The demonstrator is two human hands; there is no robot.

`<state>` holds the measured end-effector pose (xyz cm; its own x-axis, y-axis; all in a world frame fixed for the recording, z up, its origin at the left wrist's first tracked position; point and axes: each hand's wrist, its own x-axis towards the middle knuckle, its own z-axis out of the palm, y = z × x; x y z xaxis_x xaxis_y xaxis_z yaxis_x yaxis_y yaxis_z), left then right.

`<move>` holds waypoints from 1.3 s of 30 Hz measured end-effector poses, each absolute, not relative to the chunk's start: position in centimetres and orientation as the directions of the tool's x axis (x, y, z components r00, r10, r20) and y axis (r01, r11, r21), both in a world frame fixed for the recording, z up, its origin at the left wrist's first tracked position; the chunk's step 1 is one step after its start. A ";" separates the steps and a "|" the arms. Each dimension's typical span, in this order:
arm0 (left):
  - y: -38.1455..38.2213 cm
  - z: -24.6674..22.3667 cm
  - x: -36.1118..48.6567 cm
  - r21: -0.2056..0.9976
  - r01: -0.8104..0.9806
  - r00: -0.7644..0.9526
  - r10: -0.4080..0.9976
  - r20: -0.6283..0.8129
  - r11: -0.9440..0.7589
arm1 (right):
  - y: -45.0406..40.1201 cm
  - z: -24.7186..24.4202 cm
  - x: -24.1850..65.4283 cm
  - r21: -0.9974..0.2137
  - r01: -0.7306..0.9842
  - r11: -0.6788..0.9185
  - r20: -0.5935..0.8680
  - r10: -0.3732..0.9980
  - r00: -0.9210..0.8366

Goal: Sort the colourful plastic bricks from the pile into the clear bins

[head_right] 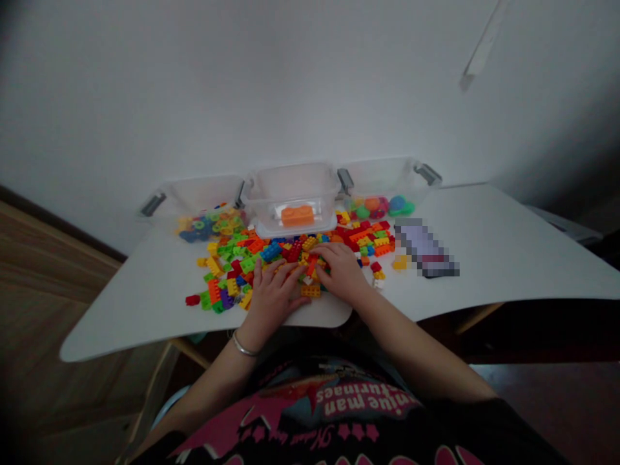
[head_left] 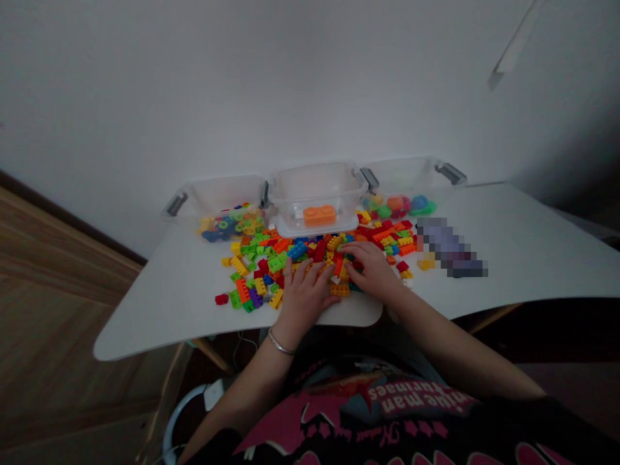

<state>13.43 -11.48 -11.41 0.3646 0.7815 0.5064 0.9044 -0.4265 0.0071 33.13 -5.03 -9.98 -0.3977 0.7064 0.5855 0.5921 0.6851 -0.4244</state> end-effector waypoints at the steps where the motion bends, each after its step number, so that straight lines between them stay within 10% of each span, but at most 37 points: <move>1: -11.4 -11.5 13.4 0.006 0.910 0.352 0.780 0.517 -0.414 | -5.3 -10.3 33.0 -0.410 0.606 0.681 0.567 0.711 -0.416; 24: -11.3 -11.7 13.5 0.017 0.922 0.318 0.783 0.535 -0.387 | 0.6 -10.2 36.6 -0.323 0.848 0.420 0.253 0.902 -0.350; 39: -11.4 -11.4 13.5 0.041 0.916 0.334 0.813 0.477 -0.400 | 0.7 -11.2 36.5 -0.397 0.801 0.449 0.406 0.868 -0.286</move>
